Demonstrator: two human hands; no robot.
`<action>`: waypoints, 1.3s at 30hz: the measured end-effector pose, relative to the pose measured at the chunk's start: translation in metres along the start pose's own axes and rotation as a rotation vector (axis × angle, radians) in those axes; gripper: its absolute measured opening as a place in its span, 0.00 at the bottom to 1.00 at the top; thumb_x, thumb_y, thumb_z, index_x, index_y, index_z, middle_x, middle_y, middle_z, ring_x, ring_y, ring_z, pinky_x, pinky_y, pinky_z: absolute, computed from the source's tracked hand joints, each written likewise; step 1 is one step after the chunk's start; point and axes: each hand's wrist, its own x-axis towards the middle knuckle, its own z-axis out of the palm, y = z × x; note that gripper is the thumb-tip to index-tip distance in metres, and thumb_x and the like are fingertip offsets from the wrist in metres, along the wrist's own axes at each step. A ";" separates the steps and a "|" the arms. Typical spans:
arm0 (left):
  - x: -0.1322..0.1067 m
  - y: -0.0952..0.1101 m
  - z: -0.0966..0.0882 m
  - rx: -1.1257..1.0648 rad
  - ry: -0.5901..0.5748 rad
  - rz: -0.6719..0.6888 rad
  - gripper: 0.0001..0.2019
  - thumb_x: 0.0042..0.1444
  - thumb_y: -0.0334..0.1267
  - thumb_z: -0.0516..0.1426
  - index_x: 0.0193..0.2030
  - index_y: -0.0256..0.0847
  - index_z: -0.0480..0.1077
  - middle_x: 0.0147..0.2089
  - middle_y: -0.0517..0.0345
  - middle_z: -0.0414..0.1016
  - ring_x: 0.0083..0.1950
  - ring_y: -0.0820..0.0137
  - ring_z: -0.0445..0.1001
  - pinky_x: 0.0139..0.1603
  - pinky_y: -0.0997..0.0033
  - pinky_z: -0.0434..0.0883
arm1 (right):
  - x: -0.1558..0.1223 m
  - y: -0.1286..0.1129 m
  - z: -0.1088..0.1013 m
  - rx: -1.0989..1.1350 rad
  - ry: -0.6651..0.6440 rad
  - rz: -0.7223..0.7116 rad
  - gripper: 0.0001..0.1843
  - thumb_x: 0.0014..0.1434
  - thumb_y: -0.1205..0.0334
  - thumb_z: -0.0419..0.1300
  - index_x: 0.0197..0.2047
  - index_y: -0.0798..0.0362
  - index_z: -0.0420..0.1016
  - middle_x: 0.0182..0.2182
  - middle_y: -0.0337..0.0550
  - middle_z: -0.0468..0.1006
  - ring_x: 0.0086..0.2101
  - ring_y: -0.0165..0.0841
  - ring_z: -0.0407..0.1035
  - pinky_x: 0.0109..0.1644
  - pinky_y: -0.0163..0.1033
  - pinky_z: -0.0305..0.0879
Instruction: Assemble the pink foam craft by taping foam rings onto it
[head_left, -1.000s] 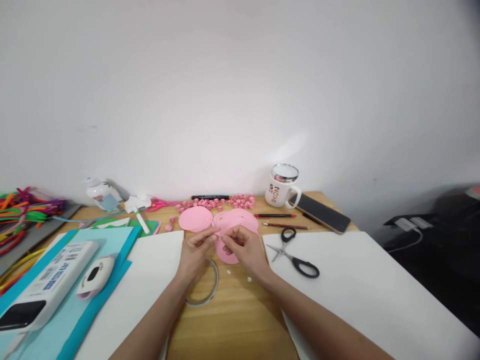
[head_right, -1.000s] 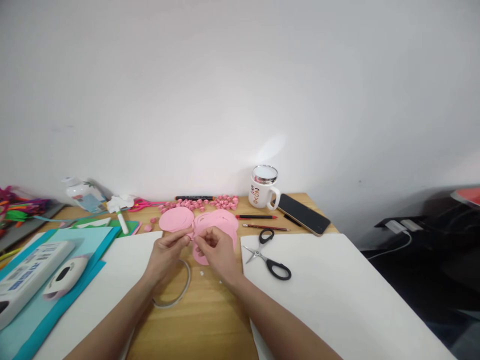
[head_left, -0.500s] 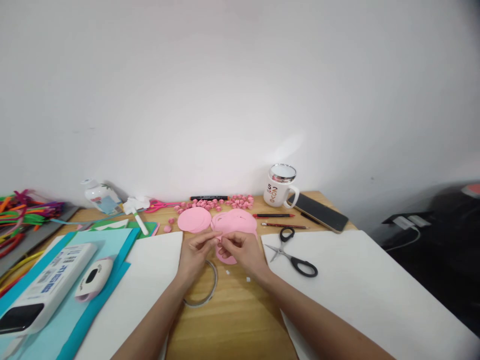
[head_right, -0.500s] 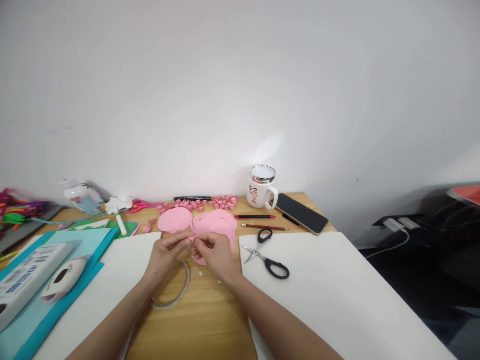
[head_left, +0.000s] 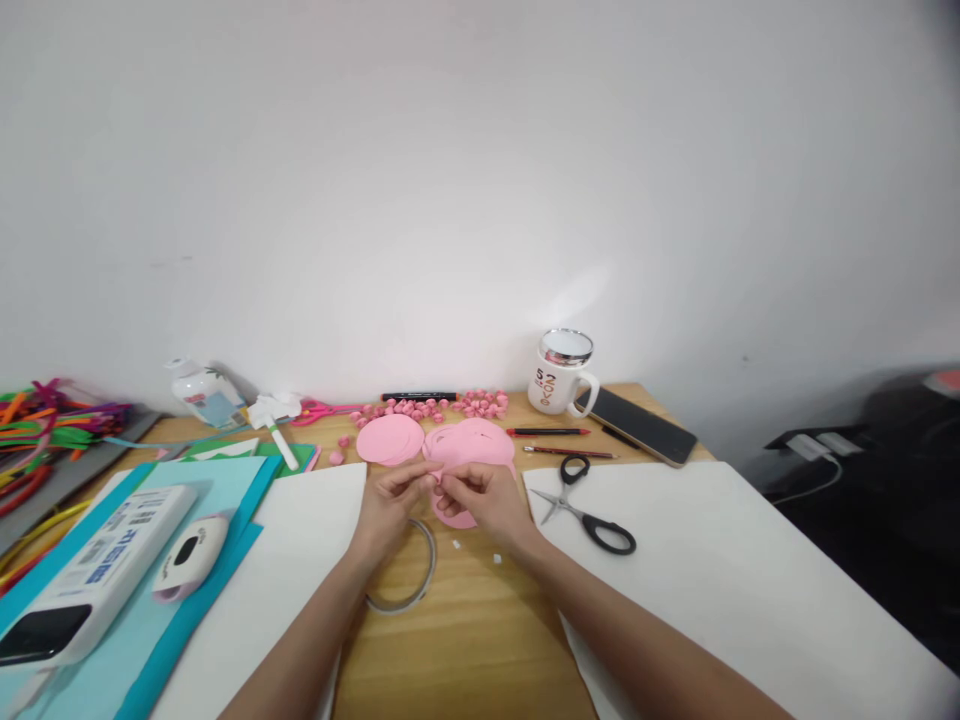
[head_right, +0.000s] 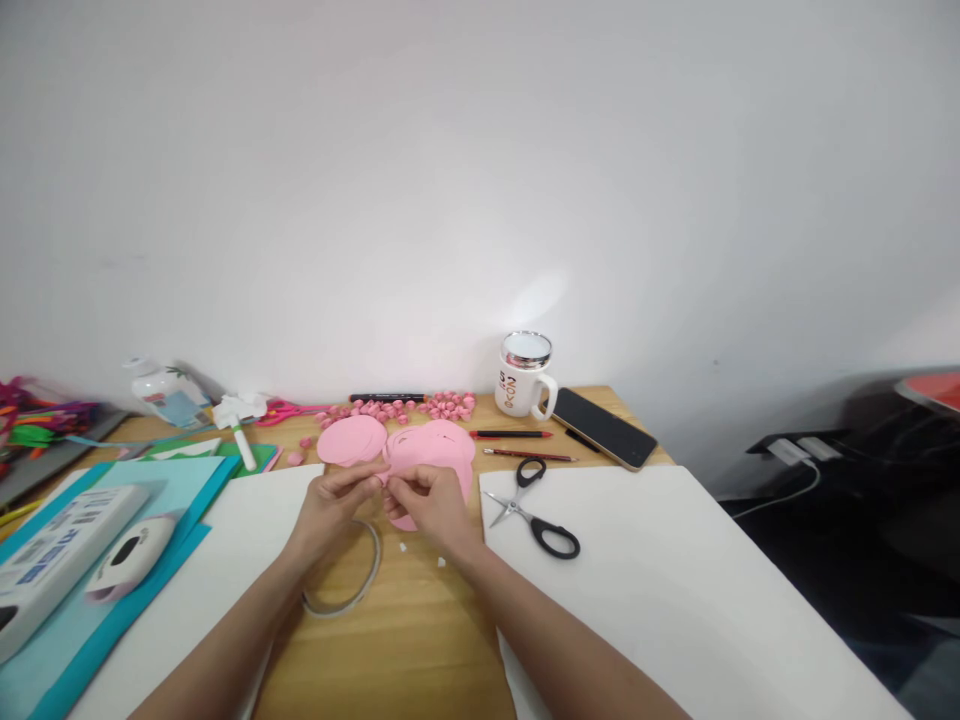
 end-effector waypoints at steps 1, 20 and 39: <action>0.000 -0.001 0.000 -0.014 0.007 -0.016 0.10 0.38 0.37 0.64 0.31 0.39 0.78 0.33 0.54 0.79 0.36 0.66 0.74 0.40 0.70 0.69 | 0.000 0.000 0.000 0.007 -0.004 0.003 0.16 0.47 0.51 0.61 0.27 0.58 0.74 0.20 0.40 0.75 0.22 0.28 0.69 0.29 0.34 0.69; -0.001 -0.005 0.001 -0.218 -0.005 -0.111 0.11 0.37 0.34 0.65 0.31 0.37 0.78 0.29 0.55 0.77 0.32 0.71 0.71 0.36 0.72 0.66 | -0.002 -0.003 0.001 0.039 0.027 0.016 0.14 0.47 0.53 0.60 0.25 0.57 0.72 0.19 0.40 0.74 0.21 0.28 0.69 0.28 0.34 0.69; 0.006 0.001 -0.007 -0.654 -0.038 -0.278 0.10 0.40 0.31 0.65 0.32 0.35 0.75 0.30 0.54 0.76 0.30 0.74 0.72 0.34 0.78 0.69 | -0.016 -0.007 0.007 -0.285 -0.291 -0.212 0.03 0.52 0.64 0.54 0.33 0.52 0.65 0.21 0.36 0.74 0.24 0.28 0.69 0.28 0.31 0.64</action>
